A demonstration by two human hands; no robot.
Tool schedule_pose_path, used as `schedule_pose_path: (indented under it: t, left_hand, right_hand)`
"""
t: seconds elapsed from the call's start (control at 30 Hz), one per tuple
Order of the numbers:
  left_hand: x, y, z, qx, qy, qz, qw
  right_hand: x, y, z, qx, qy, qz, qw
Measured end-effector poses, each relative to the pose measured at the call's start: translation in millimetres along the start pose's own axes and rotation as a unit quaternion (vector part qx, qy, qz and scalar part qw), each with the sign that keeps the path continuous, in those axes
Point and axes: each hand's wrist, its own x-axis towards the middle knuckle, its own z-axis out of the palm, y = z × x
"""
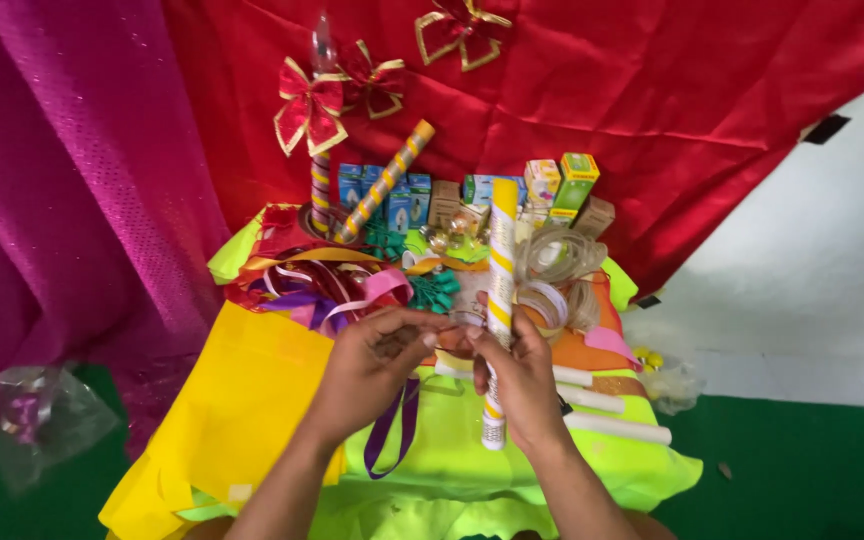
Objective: Wrapping a decorative ribbon around a stick to create a craft item.
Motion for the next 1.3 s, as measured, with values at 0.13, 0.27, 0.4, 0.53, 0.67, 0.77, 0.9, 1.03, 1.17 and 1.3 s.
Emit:
schedule_pose_path:
  t: [0.13, 0.27, 0.4, 0.53, 0.67, 0.77, 0.9, 1.03, 1.17, 1.3]
  left_hand:
    - [4.3, -19.2, -11.0, 0.231, 0.131, 0.040, 0.963]
    - [7.2, 13.7, -29.4, 0.243, 0.158, -0.089, 0.953]
    - [25.3, 3.3, -75.5, 0.259, 0.257, -0.074, 0.928]
    - [67.3, -21.0, -114.2, 0.334, 0.235, -0.075, 0.910]
    - [110.0, -60.4, -133.5, 0.515, 0.085, -0.053, 0.851]
    - [123.6, -70.6, -131.4, 0.633, -0.002, -0.067, 0.771]
    - [123.4, -84.6, -132.2, 0.692, 0.010, -0.026, 0.721]
    - [122.7, -60.5, -136.5, 0.637, 0.036, -0.056, 0.768]
    - [122.4, -10.0, -139.0, 0.518, 0.128, 0.022, 0.845]
    - [120.5, 40.6, -118.0, 0.115, 0.203, 0.054, 0.971]
  right_hand:
    - [8.9, 18.5, -7.1, 0.014, 0.035, -0.041, 0.998]
    - [9.2, 15.1, -6.2, -0.014, 0.049, -0.020, 0.998]
    - [9.9, 14.8, -2.7, -0.043, 0.042, -0.017, 0.998]
    - [9.3, 11.8, 4.2, -0.087, 0.041, -0.009, 0.995]
    - [12.8, 13.7, 8.4, -0.106, 0.027, -0.002, 0.994]
    - [15.7, 12.1, 10.9, -0.119, 0.021, 0.000, 0.993]
    - [19.0, 7.8, 10.6, -0.115, 0.021, 0.014, 0.993]
    - [23.4, 4.7, 12.2, -0.116, 0.024, 0.004, 0.993]
    - [24.9, 6.6, 14.3, -0.119, 0.022, 0.019, 0.992]
    - [25.6, 13.7, 15.9, -0.117, 0.001, -0.007, 0.993]
